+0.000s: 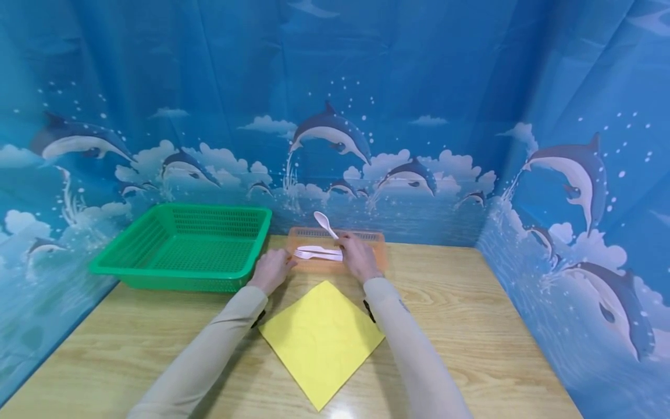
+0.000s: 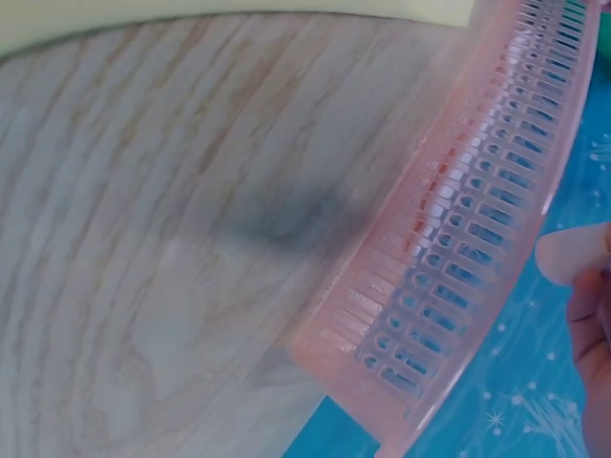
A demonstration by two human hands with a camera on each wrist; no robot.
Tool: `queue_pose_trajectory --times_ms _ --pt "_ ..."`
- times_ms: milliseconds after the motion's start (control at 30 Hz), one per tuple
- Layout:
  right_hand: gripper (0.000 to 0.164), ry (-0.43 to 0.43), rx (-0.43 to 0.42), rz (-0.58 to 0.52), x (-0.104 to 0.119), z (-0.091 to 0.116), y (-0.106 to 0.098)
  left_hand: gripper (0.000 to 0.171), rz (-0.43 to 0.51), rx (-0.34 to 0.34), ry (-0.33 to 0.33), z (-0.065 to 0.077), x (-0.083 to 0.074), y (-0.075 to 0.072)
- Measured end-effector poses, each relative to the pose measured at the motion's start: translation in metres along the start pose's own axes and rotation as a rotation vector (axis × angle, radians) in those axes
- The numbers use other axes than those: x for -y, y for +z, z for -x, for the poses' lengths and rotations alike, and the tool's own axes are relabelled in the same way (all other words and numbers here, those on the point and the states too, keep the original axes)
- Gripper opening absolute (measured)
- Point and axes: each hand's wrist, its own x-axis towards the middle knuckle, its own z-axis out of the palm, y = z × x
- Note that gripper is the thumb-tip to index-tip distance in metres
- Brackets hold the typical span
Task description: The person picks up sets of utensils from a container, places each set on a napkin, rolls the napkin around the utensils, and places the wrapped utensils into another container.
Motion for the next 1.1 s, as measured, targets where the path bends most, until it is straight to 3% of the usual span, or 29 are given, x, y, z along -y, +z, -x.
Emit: queue_pose_trajectory --times_ms 167,367,567,733,800,900,1100 --pt "0.028 0.020 -0.041 -0.072 -0.002 0.002 -0.004 0.026 0.010 0.009 -0.032 -0.001 0.001 0.000" --pt "0.049 0.047 0.004 -0.165 -0.001 0.008 -0.008 0.024 0.014 0.033 -0.039 -0.001 0.002 -0.001" --pt "0.059 0.052 0.052 -0.259 0.001 0.016 -0.011 0.017 -0.008 -0.043 0.053 0.005 0.003 0.002" --pt "0.064 0.055 0.069 -0.308 0.003 0.021 -0.013 0.032 -0.003 -0.081 0.088 0.010 0.002 0.000" --pt "0.063 0.054 0.074 -0.311 0.003 0.022 -0.014 0.046 0.008 -0.080 0.087 0.011 0.000 -0.001" --pt "0.057 0.052 0.072 -0.309 0.004 0.025 -0.013 0.049 0.008 -0.087 0.108 0.013 -0.001 -0.001" --pt "0.034 0.042 0.032 -0.321 0.008 0.026 -0.013 0.035 -0.030 -0.131 0.171 0.020 -0.005 -0.003"
